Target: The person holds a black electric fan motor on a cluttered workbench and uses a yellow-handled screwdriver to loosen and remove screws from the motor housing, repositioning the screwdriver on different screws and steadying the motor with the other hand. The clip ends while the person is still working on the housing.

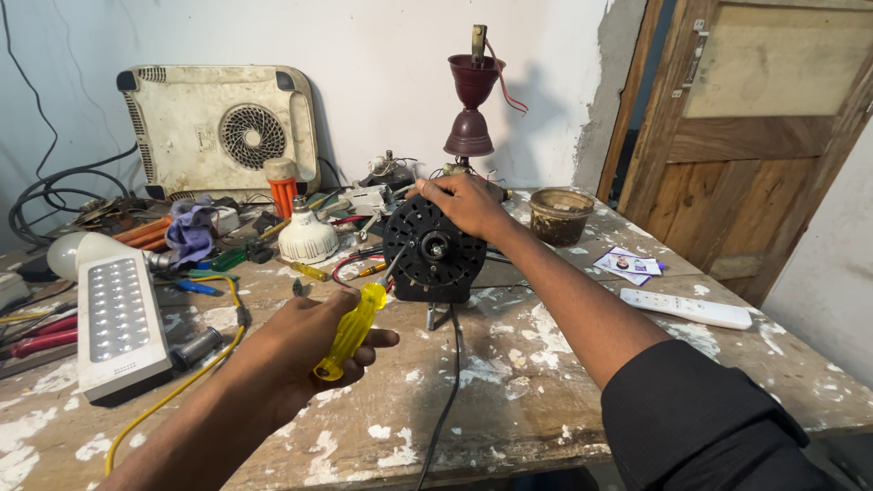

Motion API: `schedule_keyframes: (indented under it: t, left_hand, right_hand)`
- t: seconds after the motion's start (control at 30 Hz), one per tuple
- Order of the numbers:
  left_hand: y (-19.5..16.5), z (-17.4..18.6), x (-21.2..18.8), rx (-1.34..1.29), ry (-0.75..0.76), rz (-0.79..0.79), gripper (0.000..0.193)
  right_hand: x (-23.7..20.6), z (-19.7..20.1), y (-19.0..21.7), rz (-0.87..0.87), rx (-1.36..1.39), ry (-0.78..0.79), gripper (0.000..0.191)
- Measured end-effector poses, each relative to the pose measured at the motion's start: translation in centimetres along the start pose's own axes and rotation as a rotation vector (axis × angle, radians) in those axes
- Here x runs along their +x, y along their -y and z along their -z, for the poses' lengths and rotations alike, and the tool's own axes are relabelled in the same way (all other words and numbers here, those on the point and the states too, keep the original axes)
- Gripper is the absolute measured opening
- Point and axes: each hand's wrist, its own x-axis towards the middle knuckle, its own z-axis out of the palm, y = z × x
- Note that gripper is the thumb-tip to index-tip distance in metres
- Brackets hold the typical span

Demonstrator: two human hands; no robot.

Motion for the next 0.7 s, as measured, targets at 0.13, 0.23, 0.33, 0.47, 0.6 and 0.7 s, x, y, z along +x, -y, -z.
schedule_keyframes:
  t: [0.13, 0.23, 0.33, 0.47, 0.6, 0.7]
  left_hand:
    - [1.0, 0.2, 0.4, 0.219, -0.067, -0.164, 0.051]
    - [2.4, 0.1, 1.0, 0.565, -0.225, -0.377, 0.046]
    - [3.8, 0.3, 1.7, 0.854, -0.349, -0.709, 0.038]
    - [3.3, 0.4, 4.5, 0.873, -0.373, -0.893, 0.033]
    - [0.9, -0.2, 8.1, 0.807, -0.351, -1.036, 0.033]
    - [-0.4, -1.7, 10.5, 0.717, -0.361, -1.150, 0.037]
  right_hand:
    - [0.0, 0.0, -0.1, 0.040, 0.003, -0.016, 0.042]
    - [-0.2, 0.0, -0.3, 0.046, 0.029, -0.020, 0.042]
    - [-0.1, 0.0, -0.4, 0.005, 0.043, -0.004, 0.043]
    - [0.0, 0.0, -0.3, 0.024, 0.034, 0.009, 0.044]
    - [-0.1, 0.0, 0.0, -0.010, 0.024, 0.023, 0.044]
    - [-0.4, 0.2, 0.1, 0.013, 0.023, -0.018, 0.042]
